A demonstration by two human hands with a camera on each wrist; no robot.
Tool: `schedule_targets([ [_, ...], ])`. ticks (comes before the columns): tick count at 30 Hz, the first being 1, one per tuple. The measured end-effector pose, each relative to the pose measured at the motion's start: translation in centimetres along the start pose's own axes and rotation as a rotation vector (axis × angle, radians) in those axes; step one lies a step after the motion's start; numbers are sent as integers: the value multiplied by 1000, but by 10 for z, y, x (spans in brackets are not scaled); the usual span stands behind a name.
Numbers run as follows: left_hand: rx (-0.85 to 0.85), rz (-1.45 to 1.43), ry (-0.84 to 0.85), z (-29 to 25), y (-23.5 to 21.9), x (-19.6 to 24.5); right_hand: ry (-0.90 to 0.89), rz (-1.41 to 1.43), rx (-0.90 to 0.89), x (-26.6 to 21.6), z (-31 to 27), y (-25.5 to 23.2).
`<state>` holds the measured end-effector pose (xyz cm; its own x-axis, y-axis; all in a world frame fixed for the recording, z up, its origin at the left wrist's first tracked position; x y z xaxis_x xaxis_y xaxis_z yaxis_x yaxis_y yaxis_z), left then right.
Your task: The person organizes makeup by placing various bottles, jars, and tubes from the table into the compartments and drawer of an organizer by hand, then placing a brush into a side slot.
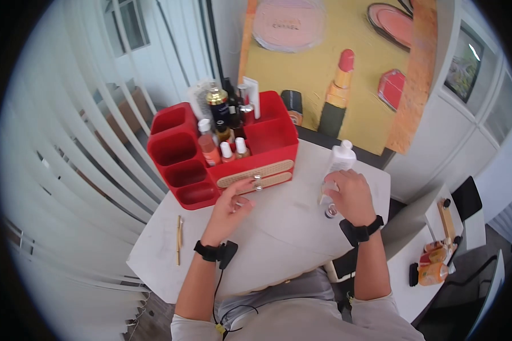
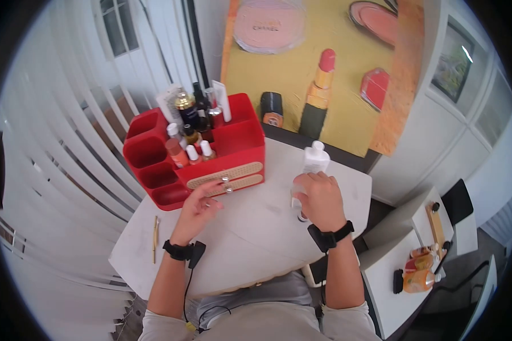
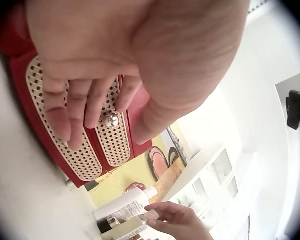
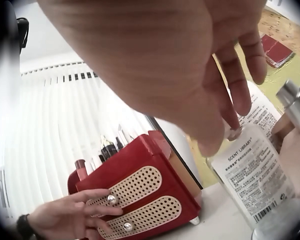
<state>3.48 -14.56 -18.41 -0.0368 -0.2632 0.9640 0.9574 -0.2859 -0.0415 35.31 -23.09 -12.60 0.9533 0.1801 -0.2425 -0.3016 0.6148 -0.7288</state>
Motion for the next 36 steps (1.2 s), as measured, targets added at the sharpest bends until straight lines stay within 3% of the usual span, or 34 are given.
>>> schedule_targets([
  [1, 9, -20, -12, -2, -4, 0, -19, 9, 3, -8, 9, -2],
  [3, 47, -71, -51, -6, -14, -6, 119, 407, -132, -22, 31, -15],
  [4, 70, -124, -108, -6, -15, -10, 97, 398, -135, -29, 46, -21],
  [6, 108, -133, -134, -5, -16, -12, 46, 649, 77, -44, 85, -29],
  [7, 133, -126, -167, -6, -19, -13, 32, 648, 71, -48, 105, -24],
  [9, 130, -136, -144, -5, -20, -22, 18, 714, 266, -50, 148, -7],
  [13, 123, -152, -113, -6, -16, -34, -98, 346, 278, -50, 215, 41],
  [18, 75, -155, -137, -6, -14, -51, -67, 317, 149, -31, 248, 100],
  [21, 68, -147, -127, -5, -13, -53, -93, 344, 141, -30, 257, 104],
  [25, 59, -139, -123, -5, -15, -62, -12, 450, 192, -37, 239, 76],
  [28, 107, -99, -199, -6, -13, -50, -34, 410, 227, -41, 191, 15],
  [31, 111, -92, -177, -5, -11, -45, -65, 14, 57, -28, 117, -33],
  [36, 95, -111, -144, -7, -8, -48, -41, -363, -300, 9, 5, -41],
])
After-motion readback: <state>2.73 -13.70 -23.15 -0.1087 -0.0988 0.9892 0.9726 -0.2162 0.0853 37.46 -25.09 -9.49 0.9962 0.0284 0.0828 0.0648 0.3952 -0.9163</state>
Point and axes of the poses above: each hand's wrist, its own z-axis towards the middle knuckle, its own y-axis out of the palm, x = y × z, the point moved 1 cm from there along z, towards the middle knuckle, and after that the axes turned 12 degrees about x, right-handed, at the moved point
